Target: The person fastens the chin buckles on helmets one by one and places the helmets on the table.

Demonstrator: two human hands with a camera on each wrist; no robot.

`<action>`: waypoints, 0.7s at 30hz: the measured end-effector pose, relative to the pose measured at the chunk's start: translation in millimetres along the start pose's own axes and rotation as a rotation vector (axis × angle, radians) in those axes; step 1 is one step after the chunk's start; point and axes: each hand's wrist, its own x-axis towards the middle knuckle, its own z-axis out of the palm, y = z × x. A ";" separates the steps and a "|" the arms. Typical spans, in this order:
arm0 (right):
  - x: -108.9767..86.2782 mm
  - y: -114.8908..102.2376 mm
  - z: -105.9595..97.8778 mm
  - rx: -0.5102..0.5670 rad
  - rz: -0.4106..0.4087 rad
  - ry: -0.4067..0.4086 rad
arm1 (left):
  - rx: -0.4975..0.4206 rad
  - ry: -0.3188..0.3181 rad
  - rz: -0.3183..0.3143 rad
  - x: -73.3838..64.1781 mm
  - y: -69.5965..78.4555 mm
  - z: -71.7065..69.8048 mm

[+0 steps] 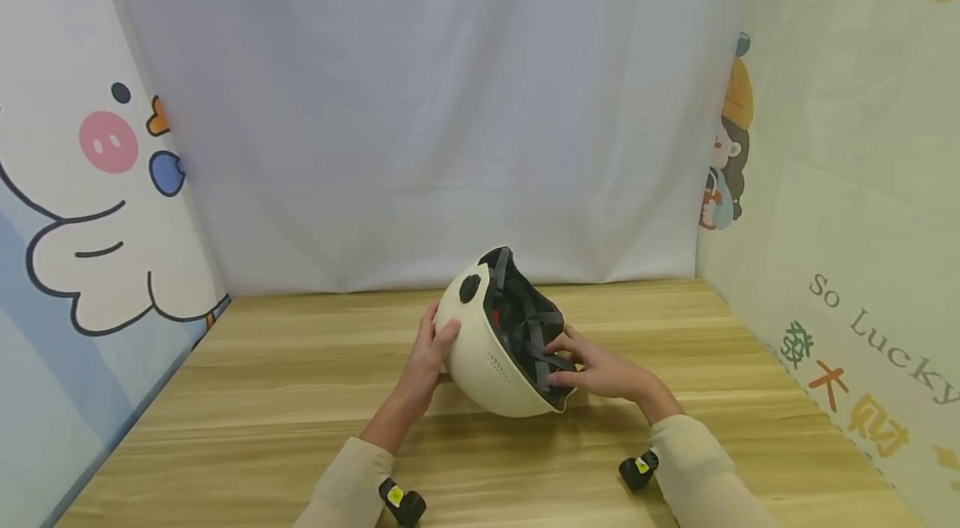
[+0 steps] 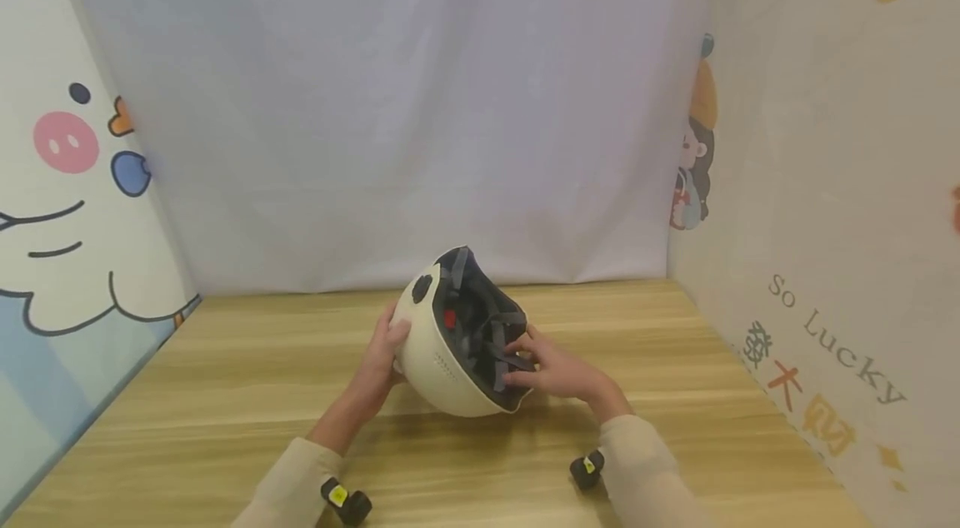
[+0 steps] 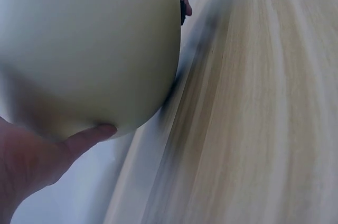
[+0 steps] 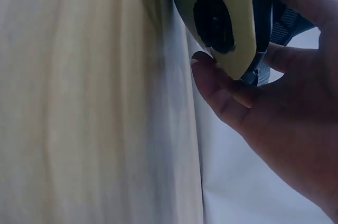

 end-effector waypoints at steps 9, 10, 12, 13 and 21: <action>-2.5 -5.2 -0.9 0.000 0.017 0.002 | 0.023 -0.021 0.003 1.0 -0.5 3.2; -1.4 -1.2 -0.6 -0.006 0.017 0.006 | 0.015 -0.025 0.000 0.5 -1.0 3.8; -1.4 -1.5 -0.2 -0.014 0.013 0.007 | -0.025 -0.031 -0.012 0.2 -2.9 5.3; -1.3 -1.4 0.1 -0.017 0.009 0.007 | -0.046 -0.035 -0.022 0.0 -4.1 6.1; -0.8 -0.7 3.4 0.017 0.020 -0.004 | -0.095 -0.028 -0.044 -1.0 -7.8 10.2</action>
